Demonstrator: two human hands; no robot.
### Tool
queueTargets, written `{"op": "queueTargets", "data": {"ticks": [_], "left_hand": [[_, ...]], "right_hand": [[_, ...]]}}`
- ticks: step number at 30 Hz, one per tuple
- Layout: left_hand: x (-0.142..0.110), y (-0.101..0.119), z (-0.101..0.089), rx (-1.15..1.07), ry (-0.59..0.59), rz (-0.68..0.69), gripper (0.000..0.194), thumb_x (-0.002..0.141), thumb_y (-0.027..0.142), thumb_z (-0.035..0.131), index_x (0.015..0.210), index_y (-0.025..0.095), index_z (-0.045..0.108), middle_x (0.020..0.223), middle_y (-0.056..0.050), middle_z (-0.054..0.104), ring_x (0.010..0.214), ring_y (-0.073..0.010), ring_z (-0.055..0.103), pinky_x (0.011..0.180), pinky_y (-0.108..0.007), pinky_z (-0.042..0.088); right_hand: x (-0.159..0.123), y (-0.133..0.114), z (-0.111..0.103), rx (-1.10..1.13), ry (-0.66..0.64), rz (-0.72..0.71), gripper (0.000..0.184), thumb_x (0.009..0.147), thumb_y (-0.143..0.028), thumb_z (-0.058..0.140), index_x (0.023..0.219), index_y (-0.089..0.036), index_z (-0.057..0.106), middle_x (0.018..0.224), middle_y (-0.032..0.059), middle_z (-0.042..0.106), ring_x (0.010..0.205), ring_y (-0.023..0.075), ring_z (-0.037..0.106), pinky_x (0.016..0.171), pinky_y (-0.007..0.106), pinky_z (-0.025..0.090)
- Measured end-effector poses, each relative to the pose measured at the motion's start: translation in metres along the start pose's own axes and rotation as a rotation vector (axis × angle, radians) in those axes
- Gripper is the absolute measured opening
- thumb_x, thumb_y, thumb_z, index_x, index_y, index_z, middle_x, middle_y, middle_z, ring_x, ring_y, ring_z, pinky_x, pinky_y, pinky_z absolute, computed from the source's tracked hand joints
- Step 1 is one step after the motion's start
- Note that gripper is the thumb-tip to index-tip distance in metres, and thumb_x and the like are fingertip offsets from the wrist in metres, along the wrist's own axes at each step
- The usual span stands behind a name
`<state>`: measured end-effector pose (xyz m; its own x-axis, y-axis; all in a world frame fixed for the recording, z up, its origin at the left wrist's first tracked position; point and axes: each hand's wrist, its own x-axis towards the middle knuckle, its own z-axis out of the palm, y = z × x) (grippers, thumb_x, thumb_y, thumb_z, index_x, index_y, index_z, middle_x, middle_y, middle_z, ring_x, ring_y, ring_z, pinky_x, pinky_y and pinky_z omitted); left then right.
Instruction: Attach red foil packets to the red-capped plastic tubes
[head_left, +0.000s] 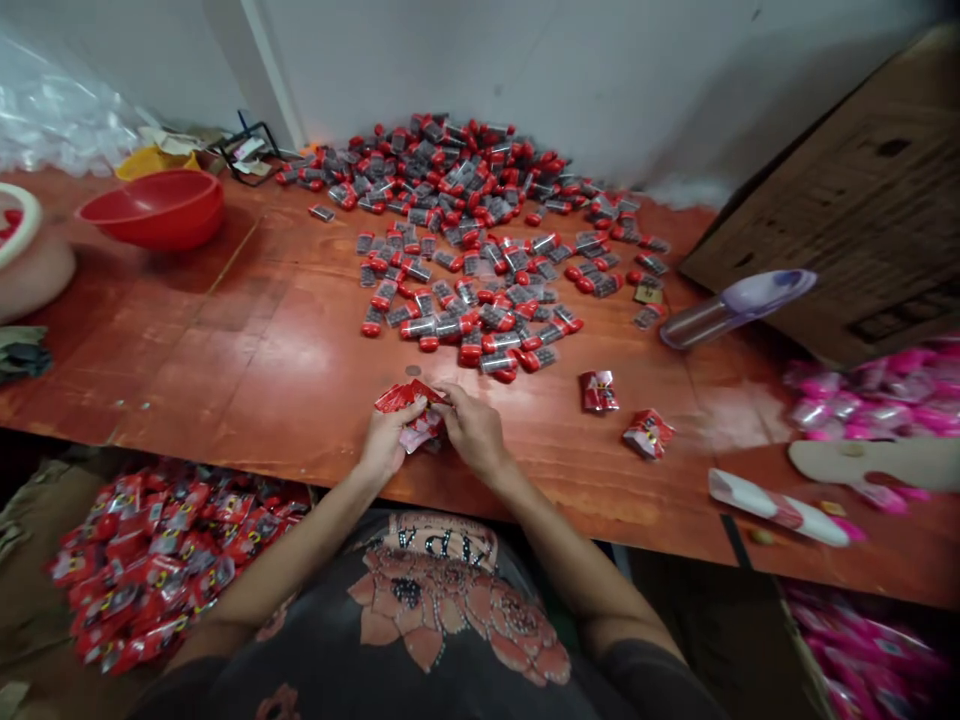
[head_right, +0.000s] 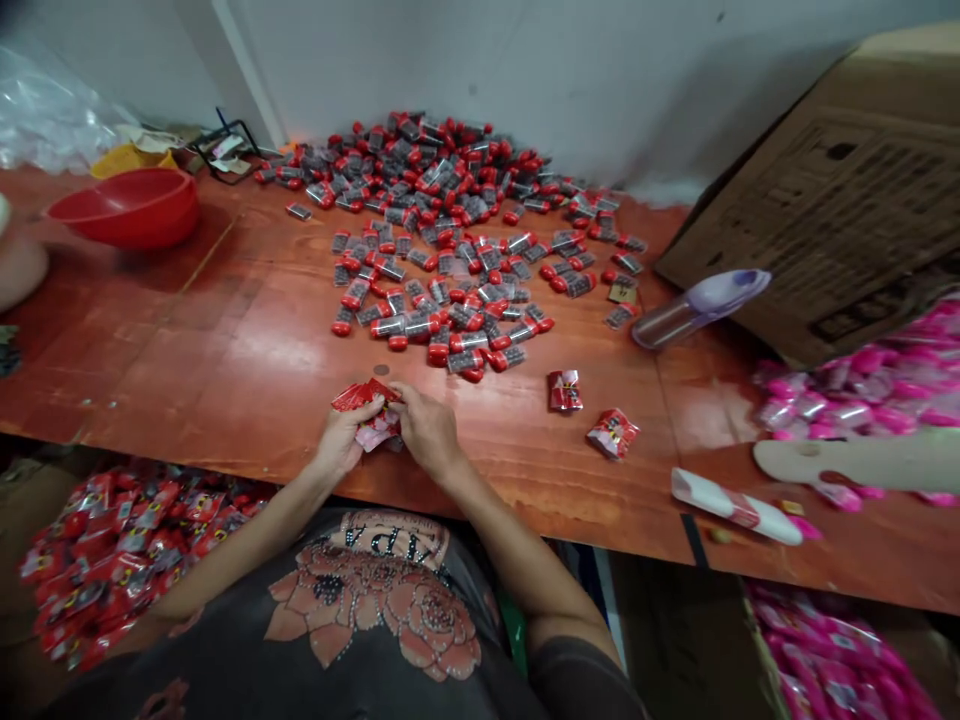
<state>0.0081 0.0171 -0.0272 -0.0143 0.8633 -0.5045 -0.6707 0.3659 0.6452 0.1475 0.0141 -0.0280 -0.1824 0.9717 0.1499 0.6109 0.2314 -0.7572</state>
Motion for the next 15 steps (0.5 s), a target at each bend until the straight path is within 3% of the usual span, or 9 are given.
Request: {"op": "queueTargets", "data": {"ticks": [3, 5, 8, 10, 13, 15], "left_hand": [[0.006, 0.005, 0.000, 0.035, 0.055, -0.046, 0.034, 0.055, 0.016, 0.089, 0.079, 0.015, 0.065, 0.065, 0.001, 0.070, 0.053, -0.0132, 0.066, 0.055, -0.024, 0.055], [0.009, 0.009, 0.001, 0.022, 0.065, -0.069, 0.031, 0.058, 0.015, 0.086, 0.081, 0.014, 0.066, 0.066, 0.000, 0.070, 0.053, -0.0125, 0.065, 0.055, -0.024, 0.056], [0.012, 0.013, 0.003, -0.040, 0.021, -0.076, 0.025, 0.065, 0.013, 0.081, 0.086, 0.012, 0.067, 0.072, -0.003, 0.072, 0.059, -0.0142, 0.067, 0.062, -0.028, 0.058], [0.013, 0.015, 0.003, -0.062, 0.012, -0.119, 0.022, 0.069, 0.013, 0.078, 0.088, 0.011, 0.068, 0.075, -0.005, 0.073, 0.061, -0.0155, 0.068, 0.065, -0.030, 0.059], [0.011, 0.017, 0.004, -0.096, 0.023, -0.189, 0.017, 0.071, 0.012, 0.074, 0.087, 0.010, 0.069, 0.073, -0.005, 0.073, 0.059, -0.0153, 0.067, 0.066, -0.031, 0.058], [0.009, 0.017, 0.005, -0.129, 0.046, -0.183, 0.013, 0.071, 0.010, 0.073, 0.083, 0.011, 0.069, 0.070, -0.004, 0.072, 0.058, -0.0144, 0.066, 0.065, -0.029, 0.058]], "right_hand": [[0.022, 0.010, -0.013, -0.190, -0.092, -0.035, 0.035, 0.095, -0.026, 0.046, 0.125, -0.027, 0.063, 0.101, 0.0065, 0.076, 0.091, 0.0258, 0.069, 0.076, 0.034, 0.050], [0.044, 0.025, -0.024, -0.323, -0.050, -0.028, 0.032, 0.093, -0.025, 0.049, 0.118, -0.025, 0.068, 0.098, 0.0091, 0.074, 0.092, 0.0280, 0.066, 0.078, 0.036, 0.049], [0.080, 0.058, -0.041, -0.476, 0.051, -0.124, 0.032, 0.091, -0.023, 0.052, 0.118, -0.024, 0.070, 0.123, 0.0118, 0.066, 0.113, 0.0314, 0.056, 0.094, 0.043, 0.045], [0.098, 0.077, -0.048, -0.518, -0.031, -0.194, 0.033, 0.094, -0.019, 0.046, 0.115, -0.022, 0.071, 0.133, 0.0122, 0.062, 0.121, 0.0316, 0.051, 0.100, 0.047, 0.041], [0.109, 0.090, -0.052, -0.518, -0.129, -0.277, 0.031, 0.096, -0.020, 0.044, 0.111, -0.020, 0.070, 0.142, 0.0132, 0.057, 0.133, 0.0331, 0.043, 0.106, 0.051, 0.035], [0.102, 0.086, -0.051, -0.467, -0.101, -0.290, 0.029, 0.097, -0.020, 0.043, 0.113, -0.020, 0.068, 0.144, 0.0125, 0.056, 0.138, 0.0329, 0.039, 0.109, 0.053, 0.031]]}}
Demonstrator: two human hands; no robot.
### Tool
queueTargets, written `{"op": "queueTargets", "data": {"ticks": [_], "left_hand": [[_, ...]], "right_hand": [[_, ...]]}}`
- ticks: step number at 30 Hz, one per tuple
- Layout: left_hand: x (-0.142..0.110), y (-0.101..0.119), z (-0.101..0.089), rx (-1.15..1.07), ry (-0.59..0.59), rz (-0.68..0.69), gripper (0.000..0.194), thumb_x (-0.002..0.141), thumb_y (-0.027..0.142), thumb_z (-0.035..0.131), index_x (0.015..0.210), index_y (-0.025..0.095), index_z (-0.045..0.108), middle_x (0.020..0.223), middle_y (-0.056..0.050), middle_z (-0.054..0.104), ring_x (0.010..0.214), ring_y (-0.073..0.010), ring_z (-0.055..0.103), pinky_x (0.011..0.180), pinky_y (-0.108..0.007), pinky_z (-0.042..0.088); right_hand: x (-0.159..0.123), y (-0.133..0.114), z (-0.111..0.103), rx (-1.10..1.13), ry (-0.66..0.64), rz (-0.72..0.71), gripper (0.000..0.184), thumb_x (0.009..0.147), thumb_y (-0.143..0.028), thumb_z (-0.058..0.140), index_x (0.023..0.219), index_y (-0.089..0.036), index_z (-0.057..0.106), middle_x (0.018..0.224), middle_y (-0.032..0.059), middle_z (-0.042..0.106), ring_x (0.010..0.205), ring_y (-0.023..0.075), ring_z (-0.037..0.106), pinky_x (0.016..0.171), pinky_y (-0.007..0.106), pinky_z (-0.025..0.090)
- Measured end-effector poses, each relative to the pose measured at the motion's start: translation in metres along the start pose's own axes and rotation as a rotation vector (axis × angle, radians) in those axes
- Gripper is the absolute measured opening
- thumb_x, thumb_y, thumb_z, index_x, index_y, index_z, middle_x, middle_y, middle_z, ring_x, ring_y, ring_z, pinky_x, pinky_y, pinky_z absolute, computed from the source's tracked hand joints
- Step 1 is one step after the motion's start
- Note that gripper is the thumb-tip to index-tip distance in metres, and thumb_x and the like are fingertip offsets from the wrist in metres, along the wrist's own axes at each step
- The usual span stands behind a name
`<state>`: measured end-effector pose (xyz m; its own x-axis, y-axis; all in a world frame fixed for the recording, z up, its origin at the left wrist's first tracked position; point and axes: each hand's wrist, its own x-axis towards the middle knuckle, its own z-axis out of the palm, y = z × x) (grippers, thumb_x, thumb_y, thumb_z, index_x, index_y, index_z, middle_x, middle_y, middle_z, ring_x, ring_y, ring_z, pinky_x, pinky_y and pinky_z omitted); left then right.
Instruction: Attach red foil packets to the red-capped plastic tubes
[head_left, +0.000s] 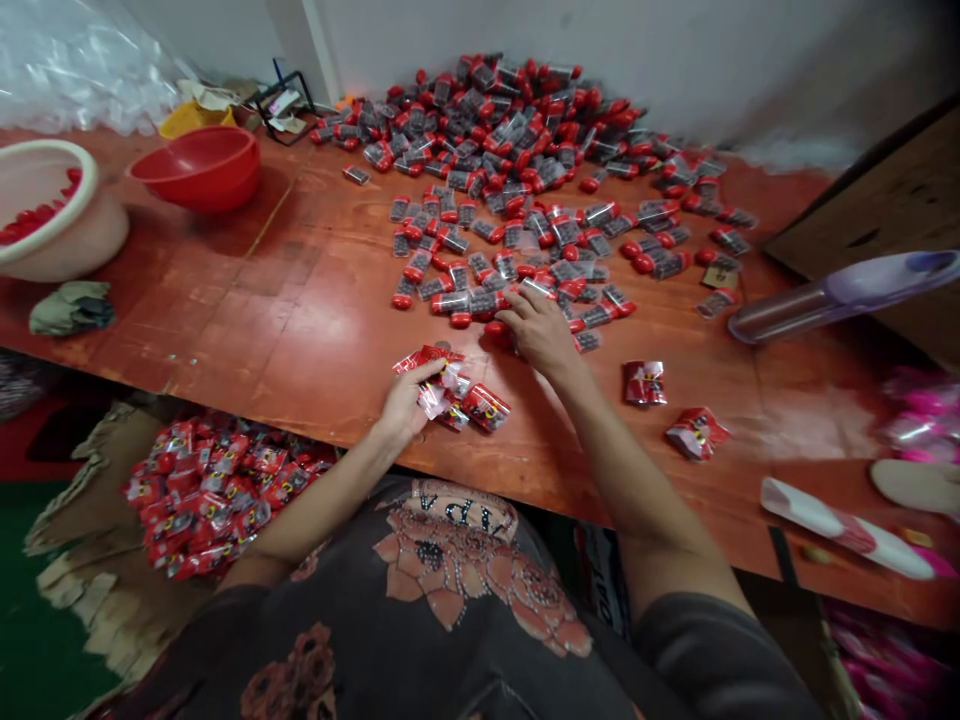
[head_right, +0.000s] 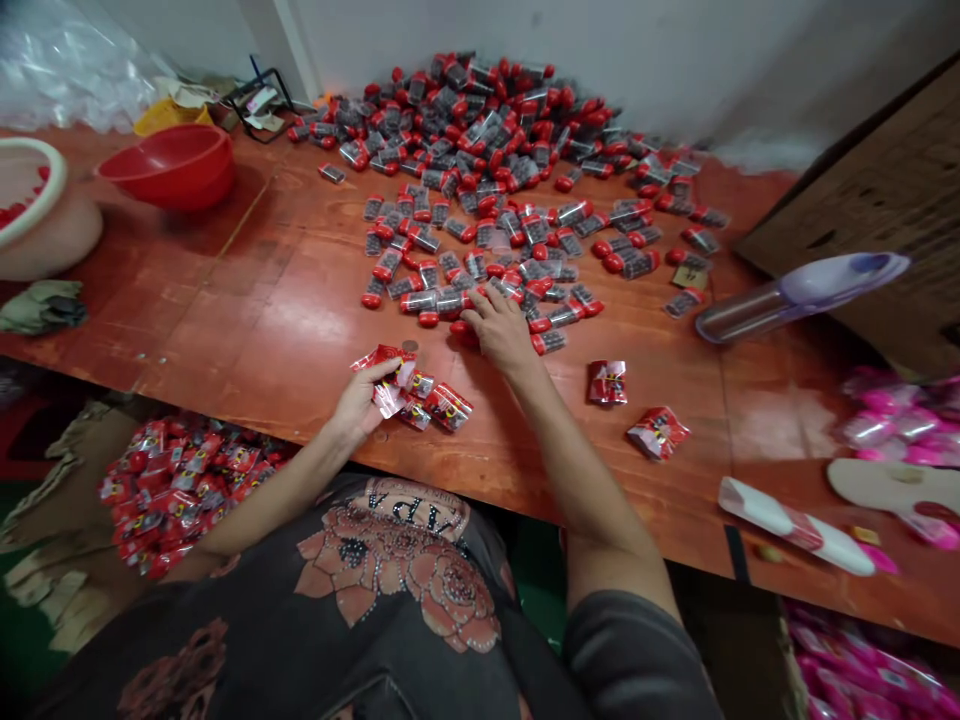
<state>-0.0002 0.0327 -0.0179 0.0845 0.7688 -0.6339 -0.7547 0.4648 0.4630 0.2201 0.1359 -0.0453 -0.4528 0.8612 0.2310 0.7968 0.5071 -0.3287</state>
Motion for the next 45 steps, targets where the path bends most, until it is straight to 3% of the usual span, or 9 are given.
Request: {"op": "queueTargets", "data": {"ticks": [3, 6, 9, 13, 21, 28, 31, 35, 45], "left_hand": [[-0.002, -0.001, 0.001, -0.027, 0.037, 0.037, 0.010, 0.072, 0.013, 0.075, 0.080, 0.013, 0.069, 0.068, -0.002, 0.071, 0.056, -0.0128, 0.064, 0.063, -0.028, 0.056], [-0.003, -0.003, 0.000, -0.029, 0.037, 0.026, 0.011, 0.074, 0.018, 0.078, 0.079, 0.014, 0.068, 0.068, -0.002, 0.070, 0.054, -0.0117, 0.063, 0.060, -0.027, 0.055], [-0.002, -0.007, 0.001, -0.045, 0.029, 0.015, 0.013, 0.074, 0.019, 0.079, 0.079, 0.014, 0.067, 0.071, -0.003, 0.071, 0.060, -0.0139, 0.065, 0.065, -0.030, 0.056], [-0.004, -0.016, 0.005, -0.024, 0.006, 0.021, 0.016, 0.072, 0.018, 0.080, 0.078, 0.013, 0.066, 0.074, -0.004, 0.072, 0.064, -0.0150, 0.067, 0.071, -0.033, 0.057], [-0.017, -0.022, 0.011, 0.107, 0.056, 0.131, 0.030, 0.058, 0.023, 0.089, 0.073, 0.015, 0.064, 0.066, 0.002, 0.067, 0.055, -0.0115, 0.063, 0.064, -0.029, 0.055], [-0.031, -0.022, 0.013, 0.282, -0.138, 0.263, 0.037, 0.051, 0.029, 0.092, 0.071, 0.016, 0.065, 0.065, 0.002, 0.067, 0.055, -0.0117, 0.062, 0.058, -0.026, 0.054], [-0.036, -0.022, 0.014, 0.403, -0.189, 0.237, 0.036, 0.051, 0.026, 0.092, 0.075, 0.016, 0.067, 0.069, 0.001, 0.069, 0.058, -0.0139, 0.064, 0.058, -0.027, 0.054], [-0.040, -0.020, 0.013, 0.435, -0.202, 0.199, 0.040, 0.048, 0.020, 0.092, 0.079, 0.018, 0.067, 0.072, 0.001, 0.070, 0.060, -0.0148, 0.065, 0.056, -0.027, 0.053], [-0.045, -0.025, 0.016, 0.370, -0.155, 0.267, 0.037, 0.049, 0.026, 0.091, 0.069, 0.018, 0.062, 0.065, 0.003, 0.065, 0.055, -0.0119, 0.059, 0.054, -0.026, 0.051]], "right_hand": [[-0.021, -0.029, -0.005, 0.201, 0.134, 0.098, 0.029, 0.097, -0.025, 0.045, 0.119, -0.021, 0.063, 0.133, 0.0124, 0.063, 0.129, 0.0313, 0.050, 0.105, 0.052, 0.037], [-0.054, -0.070, -0.013, 0.580, 0.203, 0.256, 0.034, 0.097, -0.036, 0.045, 0.127, -0.024, 0.057, 0.110, 0.0094, 0.069, 0.098, 0.0252, 0.065, 0.087, 0.043, 0.050], [-0.084, -0.107, -0.020, 0.838, 0.145, 0.364, 0.033, 0.095, -0.040, 0.049, 0.122, -0.024, 0.060, 0.094, 0.0053, 0.068, 0.077, 0.0197, 0.063, 0.074, 0.037, 0.052], [-0.105, -0.130, -0.020, 0.922, 0.160, 0.453, 0.034, 0.092, -0.040, 0.054, 0.121, -0.025, 0.064, 0.095, 0.0037, 0.068, 0.076, 0.0179, 0.062, 0.074, 0.035, 0.052], [-0.112, -0.130, -0.013, 1.078, 0.088, 0.435, 0.040, 0.089, -0.039, 0.059, 0.127, -0.028, 0.066, 0.112, 0.0016, 0.071, 0.100, 0.0203, 0.065, 0.092, 0.037, 0.051], [-0.112, -0.127, -0.024, 1.194, -0.058, 0.511, 0.046, 0.086, -0.038, 0.062, 0.131, -0.028, 0.064, 0.088, -0.0009, 0.074, 0.070, 0.0141, 0.063, 0.067, 0.030, 0.055], [-0.114, -0.125, -0.023, 1.189, -0.002, 0.481, 0.044, 0.084, -0.035, 0.066, 0.128, -0.031, 0.066, 0.105, -0.0008, 0.075, 0.094, 0.0188, 0.068, 0.083, 0.034, 0.057], [-0.119, -0.121, -0.023, 1.155, 0.005, 0.405, 0.048, 0.083, -0.030, 0.068, 0.130, -0.035, 0.063, 0.133, -0.0040, 0.066, 0.123, 0.0217, 0.060, 0.110, 0.043, 0.045], [-0.128, -0.125, -0.029, 1.158, 0.010, 0.397, 0.046, 0.085, -0.028, 0.066, 0.130, -0.037, 0.063, 0.132, -0.0035, 0.066, 0.120, 0.0214, 0.062, 0.111, 0.045, 0.042]]}}
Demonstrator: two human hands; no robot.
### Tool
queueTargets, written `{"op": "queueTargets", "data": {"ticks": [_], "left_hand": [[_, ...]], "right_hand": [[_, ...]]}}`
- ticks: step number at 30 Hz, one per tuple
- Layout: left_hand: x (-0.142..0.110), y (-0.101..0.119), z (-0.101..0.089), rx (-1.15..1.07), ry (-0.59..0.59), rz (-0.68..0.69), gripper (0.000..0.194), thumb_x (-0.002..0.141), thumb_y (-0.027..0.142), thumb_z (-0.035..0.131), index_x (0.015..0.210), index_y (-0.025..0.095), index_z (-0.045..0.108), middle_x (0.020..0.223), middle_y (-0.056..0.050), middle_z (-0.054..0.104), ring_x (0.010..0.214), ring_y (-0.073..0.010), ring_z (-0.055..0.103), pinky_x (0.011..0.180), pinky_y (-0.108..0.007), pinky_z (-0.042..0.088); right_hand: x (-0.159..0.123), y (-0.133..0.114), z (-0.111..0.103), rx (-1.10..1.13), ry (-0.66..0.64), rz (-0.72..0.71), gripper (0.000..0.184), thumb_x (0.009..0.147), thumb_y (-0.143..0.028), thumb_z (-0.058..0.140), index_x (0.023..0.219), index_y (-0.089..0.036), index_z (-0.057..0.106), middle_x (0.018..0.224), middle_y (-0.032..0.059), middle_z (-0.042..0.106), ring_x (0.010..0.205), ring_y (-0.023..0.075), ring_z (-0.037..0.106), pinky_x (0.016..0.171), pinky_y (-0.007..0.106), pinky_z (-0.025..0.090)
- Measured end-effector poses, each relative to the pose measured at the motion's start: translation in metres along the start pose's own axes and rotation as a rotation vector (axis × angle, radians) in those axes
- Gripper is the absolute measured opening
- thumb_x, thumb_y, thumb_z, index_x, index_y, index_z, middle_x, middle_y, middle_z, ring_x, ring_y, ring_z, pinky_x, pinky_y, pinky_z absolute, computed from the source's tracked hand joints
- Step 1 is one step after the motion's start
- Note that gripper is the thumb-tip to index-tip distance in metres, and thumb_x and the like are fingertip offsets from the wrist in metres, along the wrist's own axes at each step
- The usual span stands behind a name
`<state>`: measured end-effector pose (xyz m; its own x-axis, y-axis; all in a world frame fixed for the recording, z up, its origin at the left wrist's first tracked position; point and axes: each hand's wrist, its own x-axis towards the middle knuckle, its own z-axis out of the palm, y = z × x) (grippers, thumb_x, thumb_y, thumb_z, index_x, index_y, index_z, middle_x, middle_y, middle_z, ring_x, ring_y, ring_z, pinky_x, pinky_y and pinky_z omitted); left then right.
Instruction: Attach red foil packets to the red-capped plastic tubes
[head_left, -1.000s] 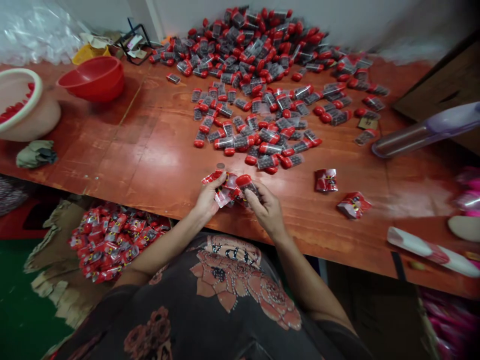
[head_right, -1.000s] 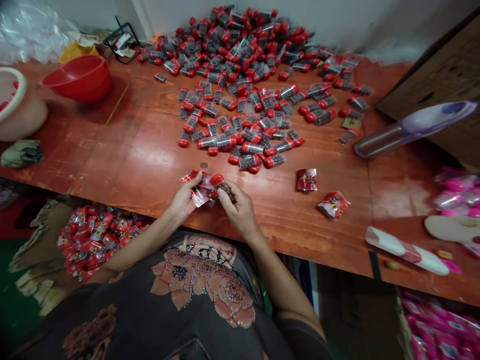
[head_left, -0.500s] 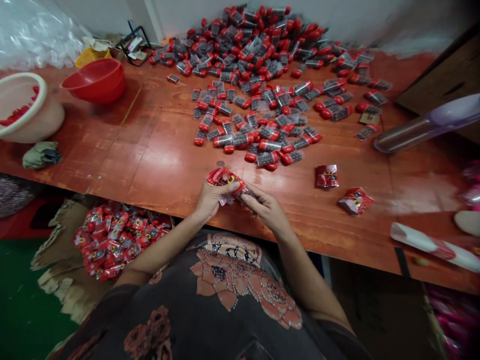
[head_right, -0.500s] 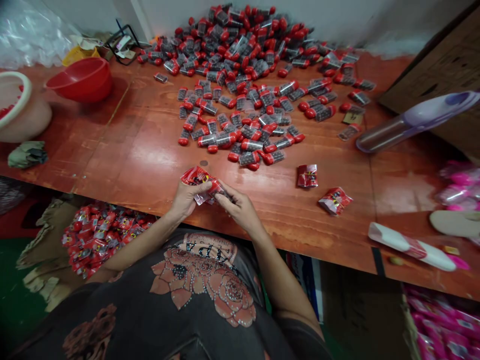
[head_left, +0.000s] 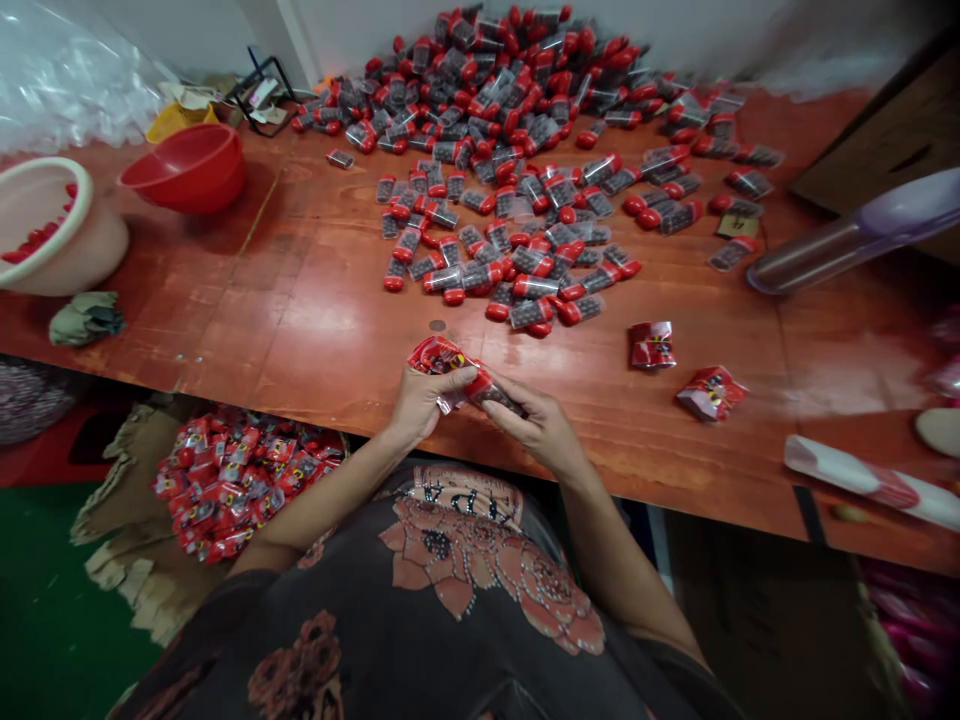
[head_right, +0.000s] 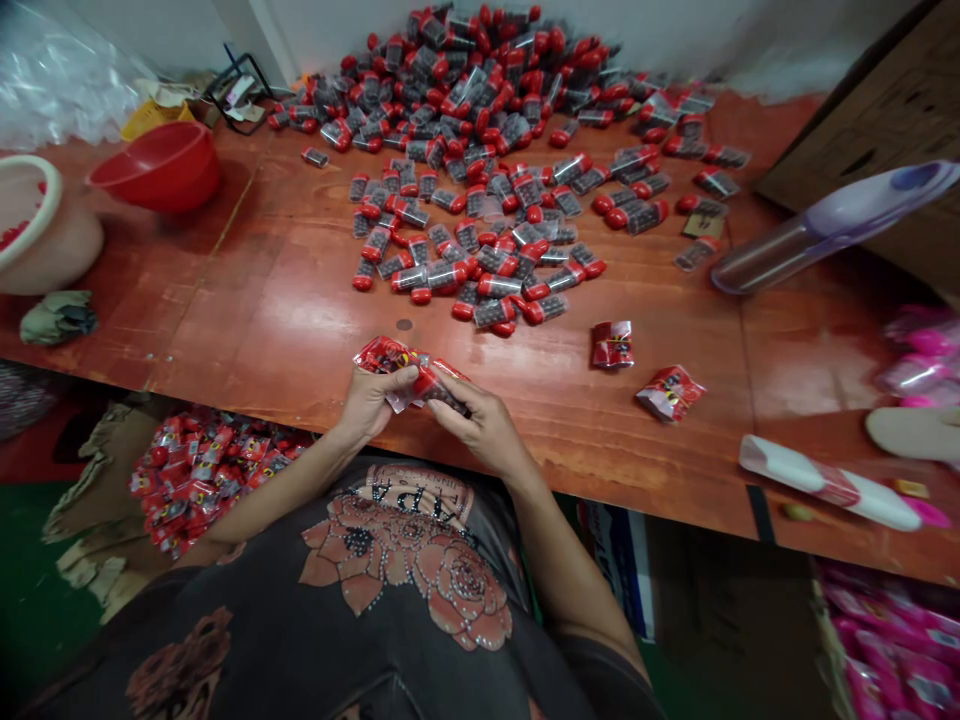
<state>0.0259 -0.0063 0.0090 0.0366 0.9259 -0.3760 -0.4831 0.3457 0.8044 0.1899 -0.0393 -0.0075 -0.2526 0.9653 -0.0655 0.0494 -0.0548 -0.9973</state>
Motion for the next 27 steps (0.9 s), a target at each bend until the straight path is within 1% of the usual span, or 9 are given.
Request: {"op": "queueTargets", "data": {"ticks": [2, 5, 8, 13, 17, 20, 23, 27], "left_hand": [[0.000, 0.000, 0.000, 0.004, -0.003, -0.025, 0.037, 0.047, 0.025, 0.091, 0.069, 0.018, 0.062, 0.066, 0.003, 0.065, 0.057, -0.0128, 0.059, 0.056, -0.028, 0.053], [0.000, 0.000, 0.000, 0.017, -0.011, -0.068, 0.034, 0.049, 0.021, 0.089, 0.071, 0.019, 0.064, 0.069, 0.002, 0.066, 0.061, -0.0141, 0.060, 0.060, -0.031, 0.053], [0.001, 0.000, 0.000, 0.014, -0.004, -0.085, 0.030, 0.051, 0.017, 0.088, 0.071, 0.018, 0.065, 0.070, 0.000, 0.066, 0.064, -0.0147, 0.061, 0.064, -0.032, 0.053], [0.004, -0.002, 0.000, -0.020, -0.029, -0.058, 0.037, 0.046, 0.021, 0.092, 0.072, 0.015, 0.065, 0.069, 0.000, 0.067, 0.064, -0.0145, 0.062, 0.067, -0.032, 0.054], [0.003, -0.005, 0.000, -0.029, -0.050, -0.054, 0.040, 0.046, 0.023, 0.094, 0.073, 0.014, 0.066, 0.069, 0.000, 0.068, 0.063, -0.0139, 0.063, 0.067, -0.031, 0.055], [0.000, -0.008, 0.000, -0.018, -0.074, -0.036, 0.037, 0.048, 0.022, 0.093, 0.075, 0.015, 0.068, 0.071, -0.001, 0.069, 0.063, -0.0133, 0.063, 0.066, -0.030, 0.055], [-0.003, -0.010, 0.000, -0.013, -0.088, -0.013, 0.033, 0.051, 0.020, 0.092, 0.076, 0.017, 0.070, 0.072, 0.000, 0.071, 0.063, -0.0134, 0.064, 0.065, -0.029, 0.055], [-0.004, -0.008, -0.001, -0.045, -0.073, -0.034, 0.030, 0.054, 0.022, 0.090, 0.077, 0.019, 0.071, 0.074, 0.000, 0.073, 0.064, -0.0138, 0.066, 0.066, -0.029, 0.056]], "right_hand": [[-0.001, 0.001, -0.001, -0.021, 0.005, -0.003, 0.048, 0.084, -0.028, 0.067, 0.131, -0.036, 0.063, 0.132, -0.0031, 0.067, 0.118, 0.0217, 0.063, 0.110, 0.044, 0.043], [-0.001, 0.003, -0.006, -0.037, -0.028, 0.004, 0.046, 0.083, -0.028, 0.067, 0.128, -0.037, 0.065, 0.120, -0.0041, 0.072, 0.105, 0.0201, 0.067, 0.101, 0.042, 0.050], [-0.001, 0.001, -0.011, -0.042, -0.054, -0.008, 0.042, 0.083, -0.028, 0.067, 0.125, -0.038, 0.068, 0.113, -0.0053, 0.074, 0.099, 0.0185, 0.068, 0.096, 0.039, 0.052], [-0.003, 0.000, -0.015, -0.041, -0.073, -0.006, 0.045, 0.086, -0.030, 0.066, 0.130, -0.037, 0.063, 0.116, -0.0051, 0.073, 0.103, 0.0187, 0.067, 0.099, 0.039, 0.051], [-0.004, 0.002, -0.015, -0.036, -0.085, -0.011, 0.046, 0.086, -0.032, 0.065, 0.132, -0.033, 0.062, 0.119, -0.0028, 0.073, 0.107, 0.0202, 0.067, 0.101, 0.041, 0.051], [-0.004, 0.005, -0.011, -0.056, -0.052, -0.046, 0.044, 0.088, -0.033, 0.064, 0.132, -0.033, 0.063, 0.125, -0.0016, 0.070, 0.112, 0.0208, 0.066, 0.104, 0.042, 0.050], [-0.004, 0.010, -0.004, -0.099, 0.019, -0.083, 0.044, 0.089, -0.032, 0.063, 0.133, -0.034, 0.062, 0.131, 0.0004, 0.067, 0.117, 0.0220, 0.064, 0.106, 0.043, 0.049], [-0.007, 0.019, 0.005, -0.152, 0.127, -0.152, 0.045, 0.090, -0.030, 0.061, 0.135, -0.033, 0.058, 0.125, 0.0027, 0.070, 0.108, 0.0212, 0.068, 0.097, 0.040, 0.055]]}}
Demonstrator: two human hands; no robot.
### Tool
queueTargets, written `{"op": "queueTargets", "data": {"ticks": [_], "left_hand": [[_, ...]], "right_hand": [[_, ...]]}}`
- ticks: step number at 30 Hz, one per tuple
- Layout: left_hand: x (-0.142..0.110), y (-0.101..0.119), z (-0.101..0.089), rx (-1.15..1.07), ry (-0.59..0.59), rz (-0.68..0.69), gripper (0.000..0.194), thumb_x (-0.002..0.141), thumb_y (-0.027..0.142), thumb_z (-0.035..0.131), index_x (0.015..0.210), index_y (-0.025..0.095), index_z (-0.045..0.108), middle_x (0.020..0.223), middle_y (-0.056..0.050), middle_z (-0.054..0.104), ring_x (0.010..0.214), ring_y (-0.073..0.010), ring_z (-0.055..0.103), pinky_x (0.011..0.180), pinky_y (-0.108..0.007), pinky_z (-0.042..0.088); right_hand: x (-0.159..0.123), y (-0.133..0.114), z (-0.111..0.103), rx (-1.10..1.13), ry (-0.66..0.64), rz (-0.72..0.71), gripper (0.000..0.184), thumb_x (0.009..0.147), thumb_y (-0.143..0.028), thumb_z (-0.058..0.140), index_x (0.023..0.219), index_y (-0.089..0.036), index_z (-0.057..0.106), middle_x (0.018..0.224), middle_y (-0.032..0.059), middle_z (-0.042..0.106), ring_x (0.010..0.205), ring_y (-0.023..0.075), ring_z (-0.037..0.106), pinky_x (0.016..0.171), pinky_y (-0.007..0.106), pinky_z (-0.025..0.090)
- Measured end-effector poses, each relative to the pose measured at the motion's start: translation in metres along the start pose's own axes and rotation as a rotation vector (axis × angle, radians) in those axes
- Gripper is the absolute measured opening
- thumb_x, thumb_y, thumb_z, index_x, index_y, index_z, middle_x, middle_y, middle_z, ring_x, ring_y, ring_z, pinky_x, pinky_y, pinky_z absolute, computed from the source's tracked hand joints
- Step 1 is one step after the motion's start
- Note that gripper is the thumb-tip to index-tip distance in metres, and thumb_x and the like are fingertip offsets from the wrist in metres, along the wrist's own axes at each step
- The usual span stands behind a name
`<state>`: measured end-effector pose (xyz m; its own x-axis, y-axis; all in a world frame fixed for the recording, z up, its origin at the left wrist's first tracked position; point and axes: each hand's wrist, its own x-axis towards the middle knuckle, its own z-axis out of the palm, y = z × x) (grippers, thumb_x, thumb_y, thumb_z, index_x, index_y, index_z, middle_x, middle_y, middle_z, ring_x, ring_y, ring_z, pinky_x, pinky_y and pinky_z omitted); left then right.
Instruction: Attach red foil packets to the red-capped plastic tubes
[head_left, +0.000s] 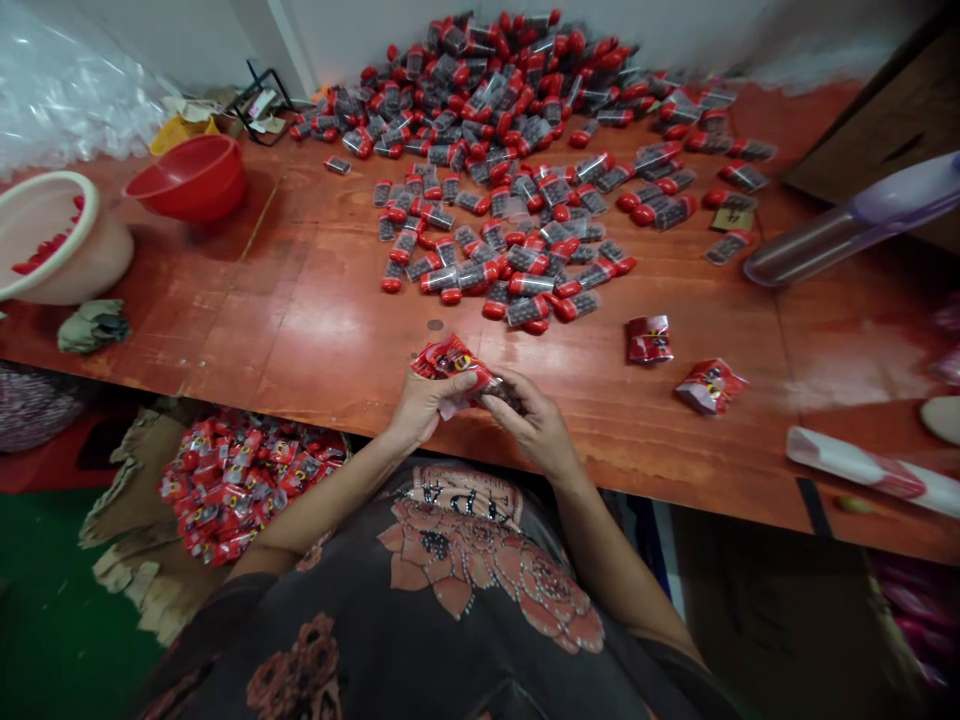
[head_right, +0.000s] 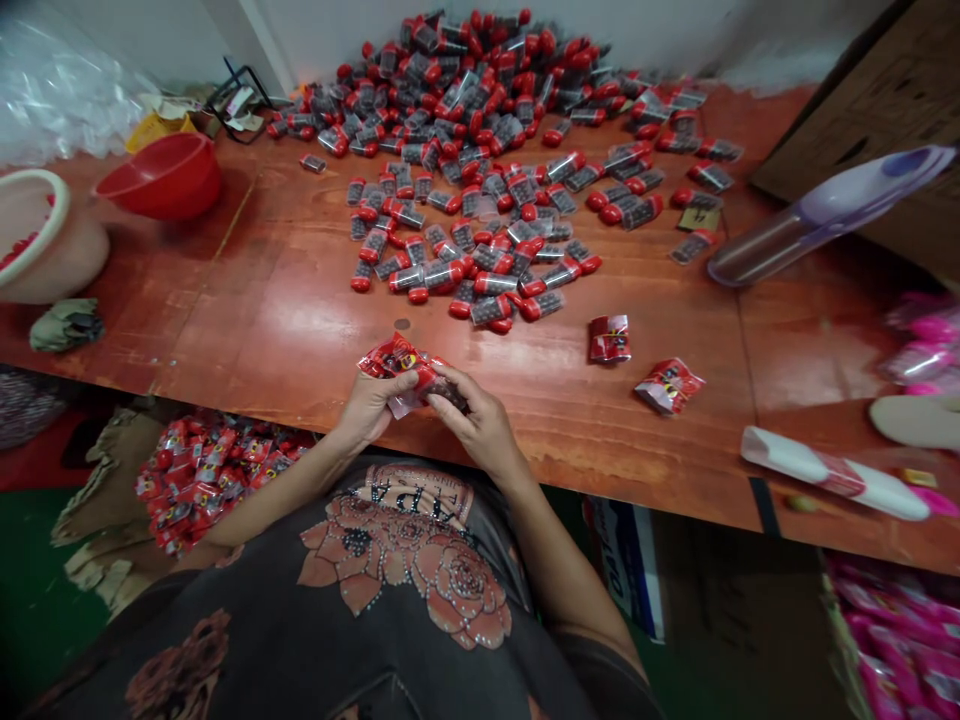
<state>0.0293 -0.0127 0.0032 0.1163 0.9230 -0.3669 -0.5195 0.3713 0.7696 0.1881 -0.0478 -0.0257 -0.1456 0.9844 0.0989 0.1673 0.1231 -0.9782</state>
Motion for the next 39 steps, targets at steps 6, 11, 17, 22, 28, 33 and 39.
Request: {"op": "queueTargets", "data": {"ticks": [6, 11, 17, 22, 28, 33, 39], "left_hand": [[0.000, 0.005, 0.003, -0.073, 0.094, 0.031, 0.026, 0.058, 0.027, 0.088, 0.076, 0.018, 0.071, 0.070, 0.002, 0.071, 0.058, -0.0103, 0.065, 0.062, -0.024, 0.055], [0.000, 0.003, 0.004, -0.086, 0.107, 0.075, 0.029, 0.052, 0.025, 0.091, 0.070, 0.017, 0.070, 0.066, 0.001, 0.070, 0.056, -0.0119, 0.065, 0.057, -0.024, 0.054], [-0.002, 0.002, 0.006, -0.095, 0.148, 0.090, 0.034, 0.047, 0.026, 0.094, 0.066, 0.016, 0.067, 0.063, 0.002, 0.068, 0.053, -0.0111, 0.063, 0.057, -0.025, 0.054], [-0.005, 0.003, 0.004, -0.042, 0.088, 0.063, 0.033, 0.053, 0.023, 0.091, 0.077, 0.019, 0.070, 0.074, 0.001, 0.072, 0.061, -0.0131, 0.067, 0.062, -0.027, 0.057], [-0.008, 0.004, 0.000, 0.083, 0.002, 0.029, 0.033, 0.055, 0.021, 0.090, 0.082, 0.018, 0.073, 0.080, -0.002, 0.074, 0.067, -0.0157, 0.068, 0.065, -0.029, 0.058], [-0.005, 0.006, -0.006, 0.106, -0.021, 0.032, 0.039, 0.050, 0.020, 0.091, 0.085, 0.019, 0.074, 0.080, -0.001, 0.075, 0.068, -0.0167, 0.069, 0.069, -0.031, 0.058], [-0.005, 0.009, -0.009, 0.095, -0.044, -0.001, 0.034, 0.053, 0.020, 0.090, 0.084, 0.017, 0.075, 0.080, -0.004, 0.075, 0.070, -0.0171, 0.069, 0.066, -0.028, 0.056]], "right_hand": [[-0.005, 0.002, 0.004, -0.165, 0.064, -0.133, 0.048, 0.090, -0.024, 0.060, 0.136, -0.035, 0.056, 0.121, 0.0030, 0.072, 0.095, 0.0207, 0.072, 0.087, 0.039, 0.059], [-0.007, 0.002, 0.008, -0.208, 0.096, -0.200, 0.048, 0.090, -0.022, 0.061, 0.135, -0.037, 0.057, 0.118, 0.0016, 0.072, 0.090, 0.0199, 0.072, 0.084, 0.039, 0.060], [-0.010, 0.000, 0.014, -0.187, 0.127, -0.148, 0.044, 0.089, -0.026, 0.062, 0.132, -0.035, 0.059, 0.112, 0.0023, 0.074, 0.081, 0.0182, 0.071, 0.073, 0.036, 0.061], [-0.009, 0.000, 0.014, -0.086, 0.103, -0.076, 0.047, 0.090, -0.029, 0.062, 0.136, -0.035, 0.056, 0.121, 0.0031, 0.071, 0.095, 0.0205, 0.070, 0.086, 0.041, 0.058], [-0.007, -0.002, 0.013, 0.170, 0.027, 0.050, 0.044, 0.090, -0.032, 0.061, 0.134, -0.035, 0.057, 0.119, 0.0037, 0.069, 0.085, 0.0174, 0.068, 0.073, 0.036, 0.060], [-0.009, -0.005, 0.016, 0.261, 0.041, 0.118, 0.042, 0.089, -0.034, 0.062, 0.131, -0.034, 0.057, 0.116, 0.0038, 0.068, 0.072, 0.0135, 0.063, 0.055, 0.027, 0.054], [-0.008, -0.006, 0.015, 0.231, 0.029, 0.084, 0.048, 0.089, -0.033, 0.063, 0.135, -0.032, 0.051, 0.114, 0.0043, 0.070, 0.089, 0.0182, 0.068, 0.076, 0.035, 0.059]]}}
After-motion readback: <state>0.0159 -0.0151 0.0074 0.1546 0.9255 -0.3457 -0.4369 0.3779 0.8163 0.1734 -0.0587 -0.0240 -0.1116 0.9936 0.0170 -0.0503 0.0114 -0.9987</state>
